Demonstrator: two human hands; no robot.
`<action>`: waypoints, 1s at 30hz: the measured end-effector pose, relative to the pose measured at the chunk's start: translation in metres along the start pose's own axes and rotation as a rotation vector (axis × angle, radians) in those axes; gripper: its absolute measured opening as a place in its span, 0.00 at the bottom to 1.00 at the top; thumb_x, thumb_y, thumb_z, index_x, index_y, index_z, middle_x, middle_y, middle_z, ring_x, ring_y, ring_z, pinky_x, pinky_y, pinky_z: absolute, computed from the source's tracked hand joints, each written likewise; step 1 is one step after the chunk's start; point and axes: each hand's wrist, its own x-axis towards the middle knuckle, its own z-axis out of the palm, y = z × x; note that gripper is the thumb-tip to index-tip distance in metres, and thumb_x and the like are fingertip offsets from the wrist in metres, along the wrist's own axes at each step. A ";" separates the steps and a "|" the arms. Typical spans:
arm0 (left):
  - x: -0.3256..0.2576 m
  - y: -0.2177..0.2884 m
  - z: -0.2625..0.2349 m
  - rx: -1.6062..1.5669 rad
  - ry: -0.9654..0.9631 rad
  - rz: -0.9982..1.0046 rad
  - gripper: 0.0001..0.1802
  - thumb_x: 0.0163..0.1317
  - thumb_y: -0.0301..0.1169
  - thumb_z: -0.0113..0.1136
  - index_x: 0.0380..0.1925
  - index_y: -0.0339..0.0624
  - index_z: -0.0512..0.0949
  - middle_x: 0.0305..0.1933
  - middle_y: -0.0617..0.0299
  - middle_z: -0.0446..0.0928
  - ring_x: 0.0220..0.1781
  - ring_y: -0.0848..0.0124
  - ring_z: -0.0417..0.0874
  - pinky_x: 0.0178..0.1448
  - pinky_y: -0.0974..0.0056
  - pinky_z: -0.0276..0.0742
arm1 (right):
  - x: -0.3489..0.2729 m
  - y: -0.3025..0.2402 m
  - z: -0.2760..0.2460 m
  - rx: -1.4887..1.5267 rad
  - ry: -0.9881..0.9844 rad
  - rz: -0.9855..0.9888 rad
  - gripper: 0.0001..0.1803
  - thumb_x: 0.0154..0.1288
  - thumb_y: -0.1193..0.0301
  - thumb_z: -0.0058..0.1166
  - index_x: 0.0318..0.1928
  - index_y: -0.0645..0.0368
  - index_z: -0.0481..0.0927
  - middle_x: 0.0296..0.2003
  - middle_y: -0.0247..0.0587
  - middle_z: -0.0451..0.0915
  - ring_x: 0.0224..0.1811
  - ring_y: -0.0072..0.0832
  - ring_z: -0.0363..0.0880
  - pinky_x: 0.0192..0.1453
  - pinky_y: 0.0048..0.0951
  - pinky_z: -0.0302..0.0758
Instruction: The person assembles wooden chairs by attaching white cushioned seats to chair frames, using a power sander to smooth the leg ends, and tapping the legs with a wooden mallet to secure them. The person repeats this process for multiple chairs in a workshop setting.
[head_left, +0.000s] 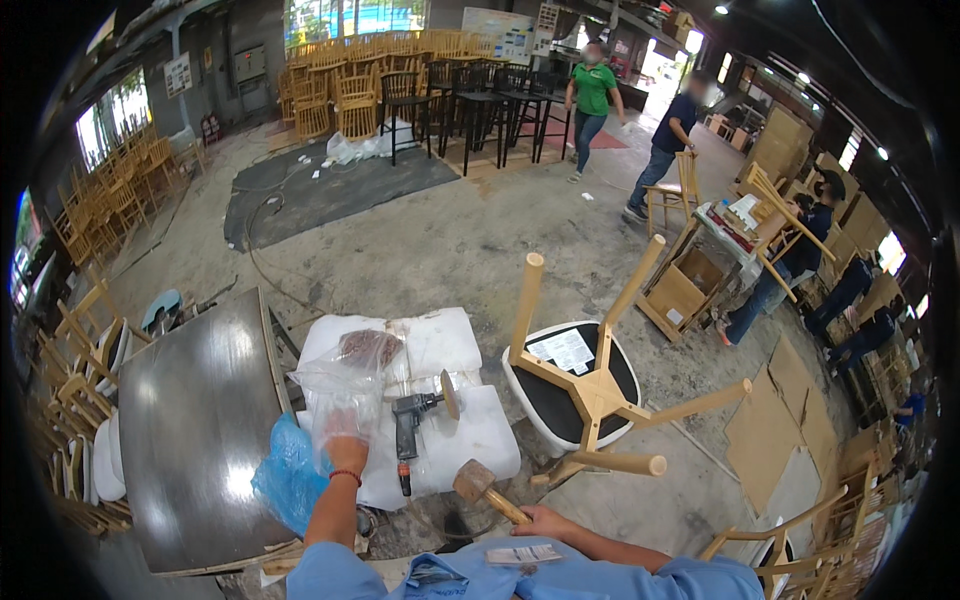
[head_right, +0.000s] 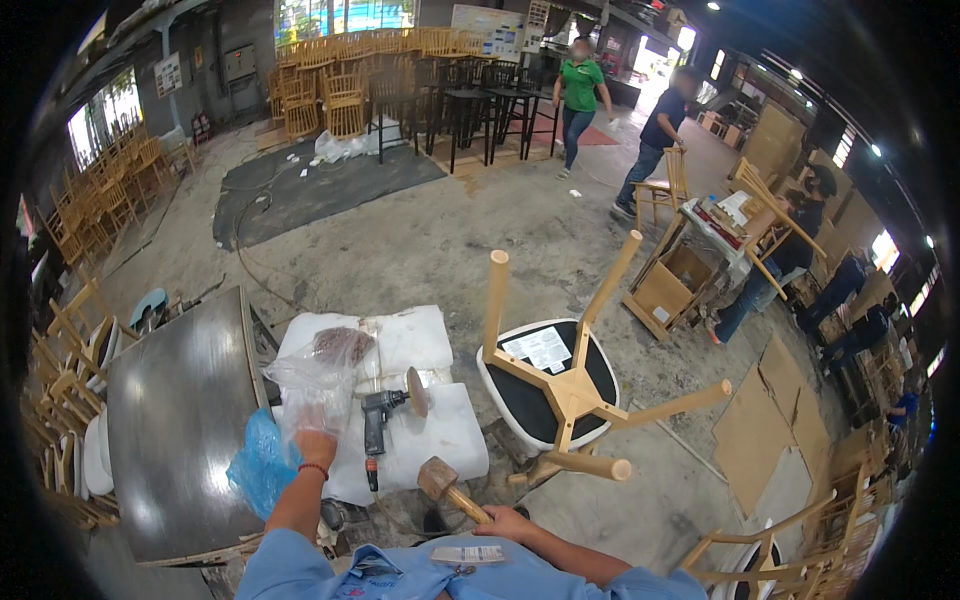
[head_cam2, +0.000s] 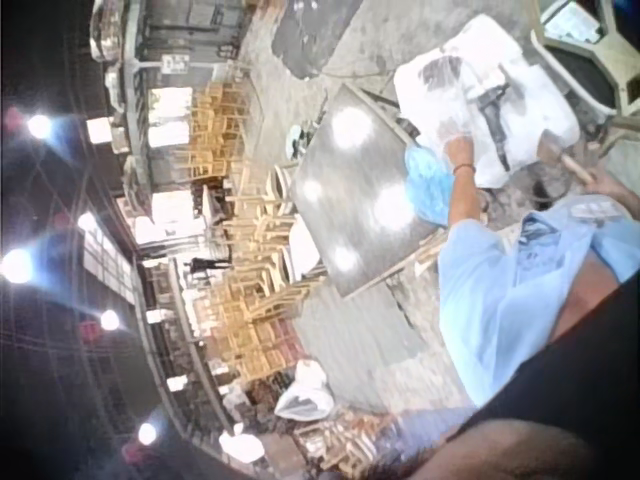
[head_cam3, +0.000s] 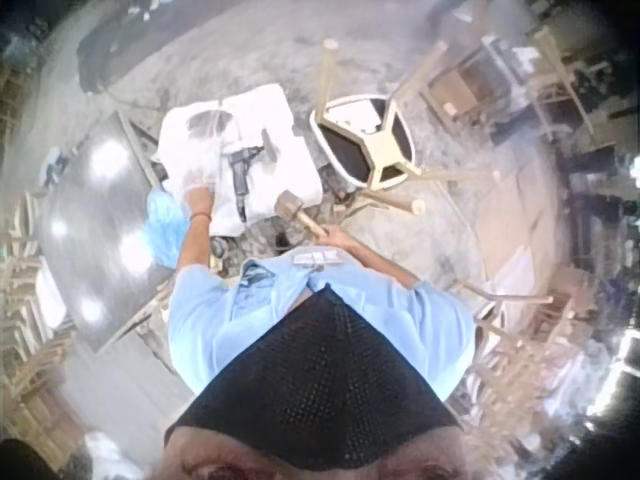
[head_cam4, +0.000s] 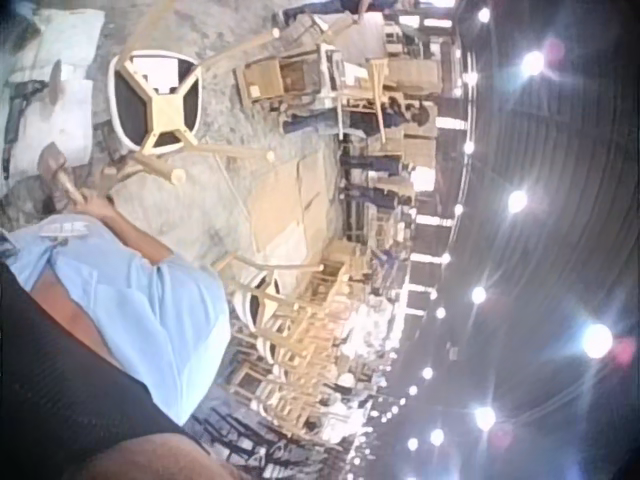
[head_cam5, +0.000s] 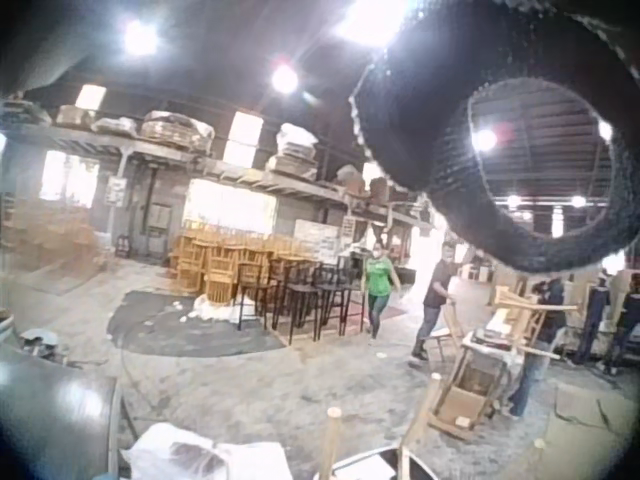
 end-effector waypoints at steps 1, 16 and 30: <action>-0.005 -0.003 -0.001 0.079 0.028 0.074 0.29 0.60 0.43 0.59 0.60 0.46 0.73 0.65 0.45 0.70 0.66 0.48 0.69 0.66 0.44 0.64 | 0.002 -0.002 0.000 -0.024 -0.008 0.000 0.25 0.58 0.55 0.65 0.48 0.61 0.79 0.31 0.42 0.81 0.35 0.27 0.78 0.43 0.32 0.75; 0.038 -0.033 -0.028 -0.412 0.043 -0.051 0.16 0.64 0.39 0.59 0.42 0.37 0.82 0.50 0.46 0.80 0.52 0.49 0.80 0.59 0.55 0.74 | -0.004 -0.018 0.001 -0.100 -0.058 0.001 0.30 0.55 0.54 0.63 0.52 0.63 0.78 0.40 0.53 0.83 0.43 0.39 0.81 0.49 0.37 0.75; 0.005 -0.037 -0.033 -1.791 -0.162 -1.153 0.03 0.67 0.29 0.50 0.37 0.43 0.70 0.32 0.63 0.72 0.23 0.73 0.70 0.18 0.71 0.60 | -0.060 0.035 -0.038 -0.214 -0.109 0.115 0.25 0.60 0.59 0.57 0.54 0.61 0.76 0.38 0.53 0.83 0.40 0.42 0.82 0.47 0.39 0.76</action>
